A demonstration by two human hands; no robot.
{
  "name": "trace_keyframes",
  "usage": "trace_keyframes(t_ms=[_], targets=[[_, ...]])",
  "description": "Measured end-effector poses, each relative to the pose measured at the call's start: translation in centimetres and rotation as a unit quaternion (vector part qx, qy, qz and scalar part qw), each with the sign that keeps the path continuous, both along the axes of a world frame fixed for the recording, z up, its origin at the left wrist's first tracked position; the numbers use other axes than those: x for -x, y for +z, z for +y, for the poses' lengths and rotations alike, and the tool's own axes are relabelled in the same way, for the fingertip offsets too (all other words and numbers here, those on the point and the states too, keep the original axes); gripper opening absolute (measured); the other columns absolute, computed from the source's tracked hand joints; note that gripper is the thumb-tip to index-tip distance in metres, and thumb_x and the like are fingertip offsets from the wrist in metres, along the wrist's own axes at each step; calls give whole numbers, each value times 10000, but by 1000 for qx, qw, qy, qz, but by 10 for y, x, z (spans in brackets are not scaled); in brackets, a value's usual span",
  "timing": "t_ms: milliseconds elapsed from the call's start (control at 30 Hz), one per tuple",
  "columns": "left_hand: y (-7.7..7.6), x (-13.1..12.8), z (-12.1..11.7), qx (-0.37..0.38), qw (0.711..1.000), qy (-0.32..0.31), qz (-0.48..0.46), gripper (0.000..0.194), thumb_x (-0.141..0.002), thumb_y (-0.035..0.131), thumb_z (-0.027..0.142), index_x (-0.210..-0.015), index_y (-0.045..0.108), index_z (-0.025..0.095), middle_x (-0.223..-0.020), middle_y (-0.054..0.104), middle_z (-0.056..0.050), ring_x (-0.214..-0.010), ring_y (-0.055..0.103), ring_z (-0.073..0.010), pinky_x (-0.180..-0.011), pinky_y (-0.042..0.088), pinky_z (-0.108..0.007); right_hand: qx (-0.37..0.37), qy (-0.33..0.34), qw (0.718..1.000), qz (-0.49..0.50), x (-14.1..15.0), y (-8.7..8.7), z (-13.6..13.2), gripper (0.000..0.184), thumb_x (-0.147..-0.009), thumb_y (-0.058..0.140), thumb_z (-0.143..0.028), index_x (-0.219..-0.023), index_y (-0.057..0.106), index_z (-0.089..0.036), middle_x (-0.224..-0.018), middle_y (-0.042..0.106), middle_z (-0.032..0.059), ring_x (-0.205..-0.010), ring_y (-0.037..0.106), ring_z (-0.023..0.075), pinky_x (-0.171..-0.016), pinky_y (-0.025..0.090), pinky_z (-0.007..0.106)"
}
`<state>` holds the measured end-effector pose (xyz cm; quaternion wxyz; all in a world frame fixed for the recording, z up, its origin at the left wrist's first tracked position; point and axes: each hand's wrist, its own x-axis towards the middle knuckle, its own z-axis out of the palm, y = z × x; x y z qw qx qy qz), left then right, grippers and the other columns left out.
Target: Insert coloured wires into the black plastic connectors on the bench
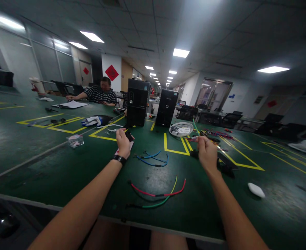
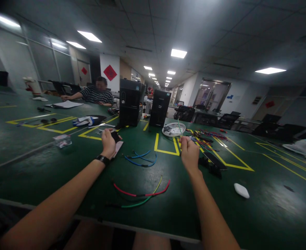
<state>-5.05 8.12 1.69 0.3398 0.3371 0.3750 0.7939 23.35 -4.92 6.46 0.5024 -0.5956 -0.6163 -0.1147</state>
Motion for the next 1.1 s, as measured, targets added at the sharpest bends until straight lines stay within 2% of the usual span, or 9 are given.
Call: trace_keyframes(t_ms=[233,367,433,533,633,733,800,967,1100], targets=[[3,-56,-46,14,954,-295,-56,293,-923,388,474,-1046,436,212,-718,587,5,-554,608,-111,-565,517,-252,230,96,947,-202,49,-59,21,361,-970,354,-361,-935,676,-202,-865,690,90,-820,643,220,-743,446,309],[-7,-76,-66,91,897,-426,-76,314,-929,395,458,-1077,454,187,-713,603,-21,-588,622,-134,-585,527,-281,136,140,964,-181,60,-54,17,490,-870,569,-384,-1313,484,-193,-1284,538,138,-1185,494,272,-984,382,418],[-11,-80,-69,111,888,-439,-80,306,-935,394,434,-1083,470,177,-719,599,-22,-584,614,-129,-581,520,-270,110,243,949,-166,59,-48,13,740,-787,677,-371,-1419,326,-216,-1400,432,120,-1277,406,260,-1048,337,424],[-14,-84,-70,113,890,-437,-68,303,-944,383,412,-1102,474,170,-771,598,-31,-631,613,-129,-614,515,-266,111,338,925,-134,58,-46,14,730,-767,694,-306,-1400,339,-228,-1357,475,104,-1232,457,231,-1030,367,399],[-17,-85,-69,93,902,-421,7,384,-941,349,468,-1182,427,180,-900,606,-72,-799,623,-162,-731,512,-312,99,283,948,-109,50,-52,26,549,-780,670,-283,-1288,471,-222,-1241,564,92,-1149,517,229,-992,392,401],[-21,-82,-67,20,929,-322,183,455,-923,388,477,-1282,370,198,-1068,583,-105,-991,571,-194,-909,444,-378,118,150,976,-109,30,-60,45,500,-776,662,-293,-1242,513,-188,-1194,595,107,-1140,516,245,-988,382,407],[-23,-78,-68,-53,910,-255,324,445,-904,449,429,-1285,405,202,-1113,570,-107,-1069,517,-218,-987,374,-413,159,50,978,-124,13,-65,55,497,-785,639,-292,-1248,516,-158,-1193,599,130,-1149,506,264,-992,365,415],[-25,-75,-75,-122,822,-212,515,321,-876,491,321,-1161,542,184,-1056,585,-109,-1059,476,-262,-975,360,-433,292,-86,932,-199,-18,-76,66,632,-836,543,-363,-1397,365,-132,-1369,472,172,-1328,328,306,-1041,269,448],[-23,-75,-78,-145,817,-203,520,298,-903,431,301,-1164,540,207,-1098,581,-102,-1080,465,-256,-973,360,-414,313,-183,904,-228,-36,-78,65,653,-857,453,-349,-1452,274,-145,-1476,320,182,-1405,134,331,-1073,126,514]])
